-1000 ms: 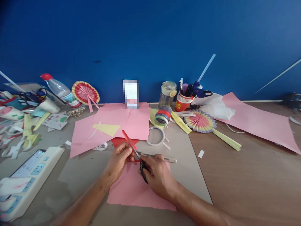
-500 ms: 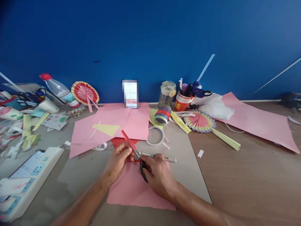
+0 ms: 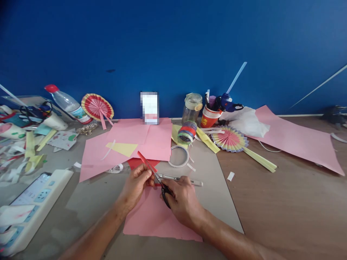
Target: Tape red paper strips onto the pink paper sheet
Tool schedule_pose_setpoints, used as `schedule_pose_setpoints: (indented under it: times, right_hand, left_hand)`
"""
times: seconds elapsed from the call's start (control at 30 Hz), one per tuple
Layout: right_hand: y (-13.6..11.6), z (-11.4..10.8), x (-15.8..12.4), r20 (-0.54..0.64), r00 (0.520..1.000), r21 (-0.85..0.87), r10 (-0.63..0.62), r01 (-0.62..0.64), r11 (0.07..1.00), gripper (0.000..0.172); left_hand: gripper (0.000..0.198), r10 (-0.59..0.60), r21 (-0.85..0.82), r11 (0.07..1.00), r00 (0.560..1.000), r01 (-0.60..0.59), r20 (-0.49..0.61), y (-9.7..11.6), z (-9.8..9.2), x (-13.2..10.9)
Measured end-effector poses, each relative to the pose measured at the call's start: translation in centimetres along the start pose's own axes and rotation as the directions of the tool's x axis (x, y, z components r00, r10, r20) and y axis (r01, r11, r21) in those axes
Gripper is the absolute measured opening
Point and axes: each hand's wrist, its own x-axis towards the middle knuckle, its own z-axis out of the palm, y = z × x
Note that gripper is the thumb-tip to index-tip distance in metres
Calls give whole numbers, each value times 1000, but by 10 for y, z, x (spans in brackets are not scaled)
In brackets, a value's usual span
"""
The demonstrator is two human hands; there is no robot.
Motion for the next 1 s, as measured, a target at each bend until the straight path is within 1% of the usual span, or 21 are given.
schedule_pose_setpoints:
  times: [0.2,0.33,0.4,0.53,0.63,1.0]
  right_hand:
    - [1,0,0,-21,1000,-27,-7,6,1000,35]
    - [1,1,-1,-37,999,-45,-10,9,999,34]
    - [1,2,-1,-38,999,-48,-6,4,999,34]
    - [1,2,-1,-32,999,-40,-6,5,999,35]
    - [1,1,0,-28,1000,-48,-14,12,999,34]
    - [-2,1,0,-4,1000,-40,28,-29,999,28]
  left_hand:
    - [16,4,-8,1000,1000,-4,11,0,-1,-1]
    - [16,46,-39,998,999,-45,19,2,-3,-4]
    - [18,72,-51,996,997,-72,4,3,-5,-4]
    - [25,108,-32,993,992,-110,-64,3,-6,-1]
    - [26,125,-14,992,987,-127,-98,3,-5,2]
    - [19,121,29,993,984,-118,-127,3,-4,2]
